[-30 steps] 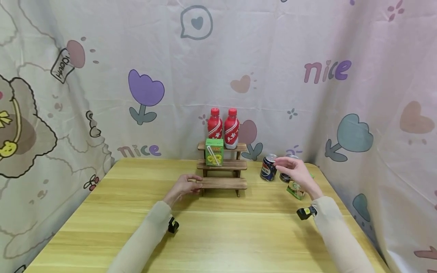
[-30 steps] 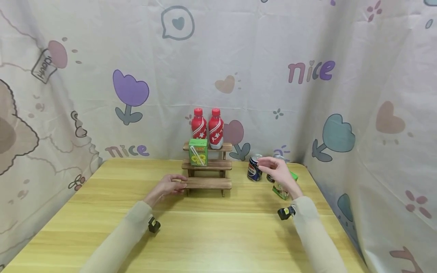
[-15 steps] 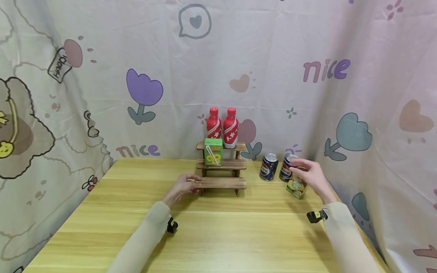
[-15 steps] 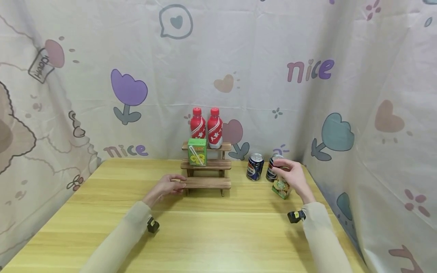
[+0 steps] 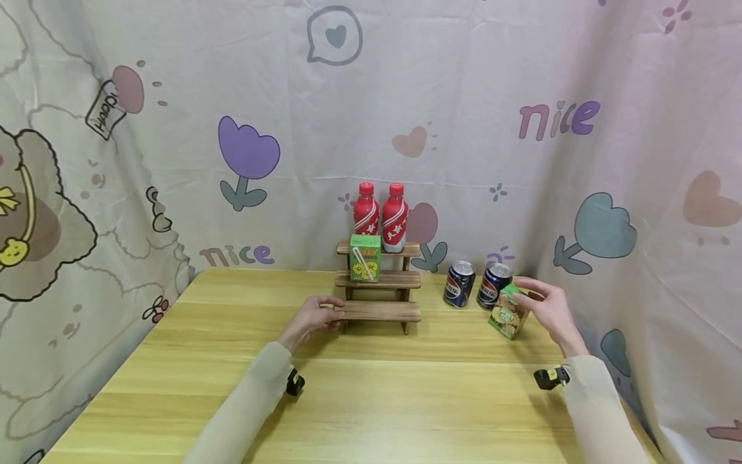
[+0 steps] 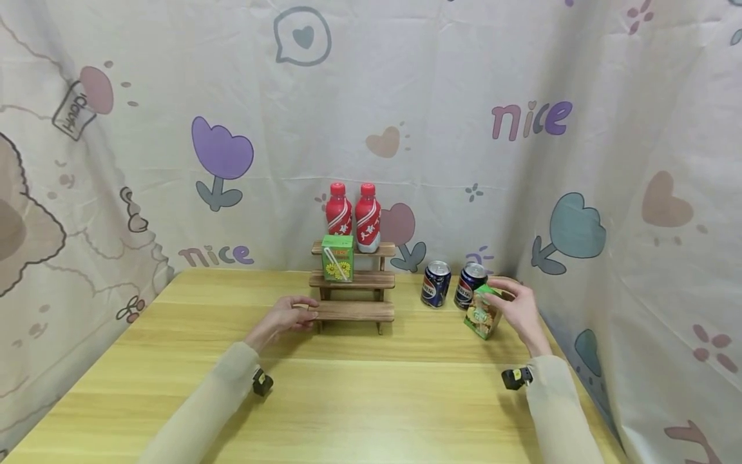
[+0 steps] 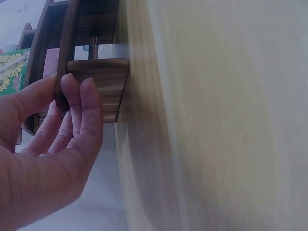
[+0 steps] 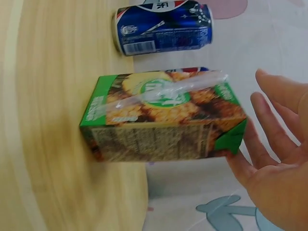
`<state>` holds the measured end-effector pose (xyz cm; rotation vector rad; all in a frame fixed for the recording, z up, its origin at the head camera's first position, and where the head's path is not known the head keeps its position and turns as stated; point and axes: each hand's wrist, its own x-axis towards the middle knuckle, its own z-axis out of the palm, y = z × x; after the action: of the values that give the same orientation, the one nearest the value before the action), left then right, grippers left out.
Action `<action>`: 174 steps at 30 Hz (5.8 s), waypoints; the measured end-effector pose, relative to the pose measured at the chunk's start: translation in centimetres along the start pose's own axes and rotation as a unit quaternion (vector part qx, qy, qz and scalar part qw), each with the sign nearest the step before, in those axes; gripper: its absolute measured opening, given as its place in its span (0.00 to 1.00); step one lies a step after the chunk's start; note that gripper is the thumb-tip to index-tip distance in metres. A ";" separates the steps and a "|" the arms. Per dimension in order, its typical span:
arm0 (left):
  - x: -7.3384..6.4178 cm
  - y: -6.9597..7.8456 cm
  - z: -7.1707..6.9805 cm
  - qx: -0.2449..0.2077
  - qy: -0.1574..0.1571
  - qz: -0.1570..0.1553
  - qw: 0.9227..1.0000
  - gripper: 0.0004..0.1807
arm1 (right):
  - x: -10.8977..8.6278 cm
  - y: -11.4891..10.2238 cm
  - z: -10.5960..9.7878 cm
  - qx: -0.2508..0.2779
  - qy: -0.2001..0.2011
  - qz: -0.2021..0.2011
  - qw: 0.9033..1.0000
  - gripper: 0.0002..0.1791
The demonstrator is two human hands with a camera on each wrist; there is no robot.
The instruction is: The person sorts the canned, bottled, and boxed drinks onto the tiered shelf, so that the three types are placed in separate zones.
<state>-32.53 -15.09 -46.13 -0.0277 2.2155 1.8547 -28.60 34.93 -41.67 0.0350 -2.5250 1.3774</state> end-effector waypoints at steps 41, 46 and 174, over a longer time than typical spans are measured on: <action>0.1 0.1 0.1 -0.006 -0.004 -0.001 1.000 0.16 | -1.2 3.3 1.0 -0.002 0.041 0.067 0.997 0.37; 0.0 0.1 0.2 -0.004 -0.003 -0.003 1.000 0.16 | -1.2 2.9 1.2 0.000 0.043 0.092 0.995 0.37; 0.0 0.5 0.0 0.028 -0.001 -0.003 1.000 0.17 | 7.8 -14.0 15.0 0.139 -0.146 -0.095 0.975 0.30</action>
<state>-32.59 -14.99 -45.66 -0.0209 2.2625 1.7879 -37.30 15.59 -35.98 0.5554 -2.4459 1.7388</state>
